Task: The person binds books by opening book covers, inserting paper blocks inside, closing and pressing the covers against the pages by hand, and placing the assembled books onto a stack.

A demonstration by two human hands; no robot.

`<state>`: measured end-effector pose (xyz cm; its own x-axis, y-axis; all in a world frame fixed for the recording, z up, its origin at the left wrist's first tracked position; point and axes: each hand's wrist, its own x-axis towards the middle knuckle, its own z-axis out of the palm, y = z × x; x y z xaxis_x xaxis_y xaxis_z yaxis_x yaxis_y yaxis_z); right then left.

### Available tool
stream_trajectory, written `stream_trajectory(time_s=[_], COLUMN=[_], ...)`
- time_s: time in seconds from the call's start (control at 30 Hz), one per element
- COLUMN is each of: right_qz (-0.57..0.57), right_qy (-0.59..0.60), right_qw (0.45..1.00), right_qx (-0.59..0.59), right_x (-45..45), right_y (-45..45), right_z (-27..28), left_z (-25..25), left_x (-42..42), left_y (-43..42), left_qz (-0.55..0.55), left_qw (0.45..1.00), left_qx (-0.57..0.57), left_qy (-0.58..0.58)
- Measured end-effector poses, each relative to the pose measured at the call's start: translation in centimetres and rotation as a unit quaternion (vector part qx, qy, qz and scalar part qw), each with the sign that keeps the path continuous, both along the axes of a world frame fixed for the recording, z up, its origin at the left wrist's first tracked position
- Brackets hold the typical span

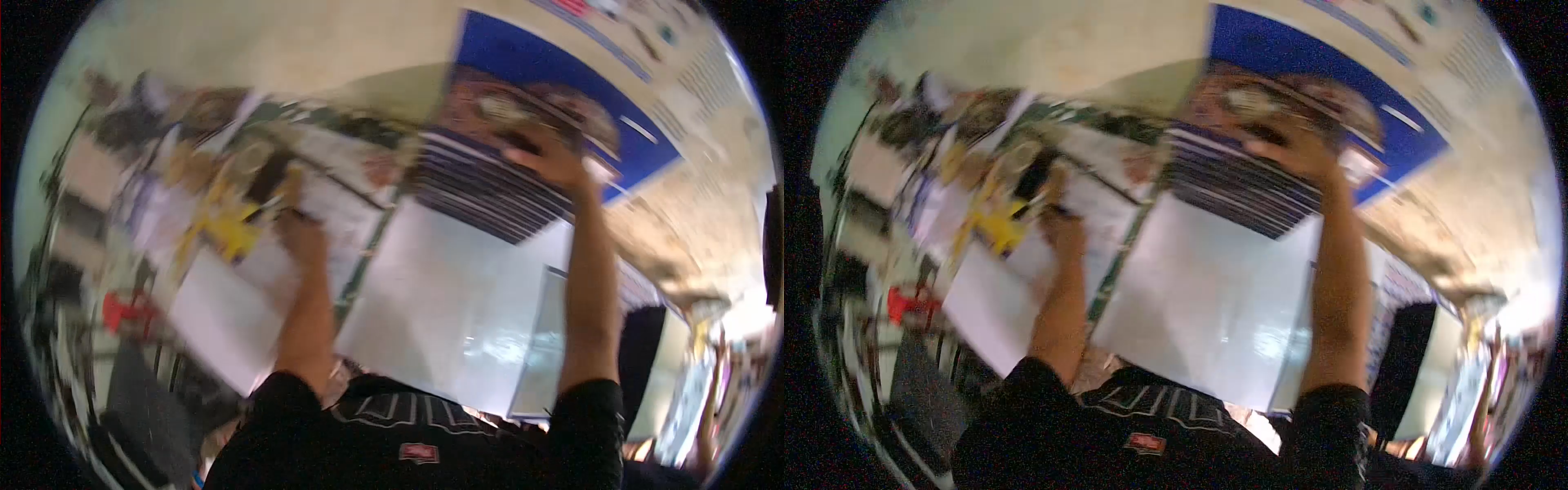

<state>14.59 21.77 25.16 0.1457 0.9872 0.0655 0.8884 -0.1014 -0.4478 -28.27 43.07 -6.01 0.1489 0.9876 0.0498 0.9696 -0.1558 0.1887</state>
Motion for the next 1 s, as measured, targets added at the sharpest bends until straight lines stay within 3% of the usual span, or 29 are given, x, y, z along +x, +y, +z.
stream_trajectory(time_s=[0.07,0.13,0.2,0.23,0.27,0.3,0.33,0.37,0.4,0.43,0.47,0.53,0.57,0.6,0.63,0.67,0.73,0.9,0.93,1.0], right_qz=[-0.087,-0.077,-0.077,-0.075,-0.081,-0.080,-0.073,-0.071,-0.080,-0.049,-0.037,0.022,0.003,-0.066,-0.059,-0.065,-0.073,-0.072,-0.065,-0.076], right_qy=[-0.004,0.008,0.003,-0.037,-0.082,-0.084,-0.087,-0.086,-0.088,-0.038,0.010,0.027,0.031,-0.010,-0.046,-0.050,-0.047,-0.030,-0.037,-0.039], right_qw=[0.995,0.996,0.996,0.996,0.993,0.993,0.993,0.993,0.993,0.997,0.998,0.999,0.999,0.997,0.997,0.996,0.996,0.997,0.997,0.996], right_qx=[-0.039,-0.044,-0.046,-0.039,-0.033,-0.034,-0.028,-0.024,-0.027,-0.039,-0.057,-0.009,-0.015,-0.040,-0.034,-0.027,-0.029,-0.018,-0.023,-0.027], right_x=[-1.1,-0.5,-0.6,-0.8,-0.5,-0.4,-0.3,0.4,0.4,-0.2,-0.2,0.0,-0.3,-0.4,-0.2,-0.7,-0.2,-0.1,-0.4,-1.1], right_y=[-1.1,-1.7,-0.9,-0.8,-0.8,-0.4,-0.5,-0.8,-0.6,-0.2,-0.6,-0.4,-0.8,-1.0,-0.1,-0.5,0.3,-0.8,-1.0,-1.1], right_z=[1.2,1.6,0.7,0.3,0.3,0.3,0.1,-0.4,-0.2,0.2,0.8,0.4,0.6,0.2,-0.7,-0.5,-1.1,-1.1,-1.1,-1.4], left_z=[3.0,5.0,3.5,4.5,10.3,13.2,17.1,19.2,22.1,23.8,23.6,22.5,20.8,17.1,17.7,19.1,18.9,18.6,13.8,11.5], left_x=[0.7,0.2,1.1,3.6,7.2,10.7,14.1,17.2,19.8,21.7,23.6,23.7,23.8,24.0,23.6,22.8,23.0,20.7,19.1,16.1], left_y=[-3.1,-4.8,-7.4,-8.5,-11.2,-11.3,-11.9,-11.3,-11.4,-10.9,-10.2,-6.9,-5.5,-3.4,-3.0,-2.8,-2.1,-0.5,4.1,5.9], left_qz=[0.050,0.095,0.103,0.029,-0.053,-0.082,-0.140,-0.257,-0.333,-0.386,-0.370,-0.457,-0.487,-0.475,-0.468,-0.520,-0.530,-0.518,-0.415,-0.400], left_qw=[0.963,0.983,0.947,0.856,0.881,0.872,0.850,0.816,0.778,0.787,0.870,0.842,0.780,0.789,0.787,0.738,0.713,0.694,0.811,0.824], left_qx=[0.200,0.044,0.204,0.128,0.149,0.122,0.145,0.252,0.258,0.298,0.254,0.199,0.243,0.293,0.337,0.345,0.344,0.306,0.263,0.199], left_qy=[-0.172,-0.150,-0.226,-0.500,-0.445,-0.466,-0.486,-0.452,-0.466,-0.378,-0.204,-0.208,-0.308,-0.256,-0.220,-0.257,-0.304,-0.395,-0.318,-0.349])
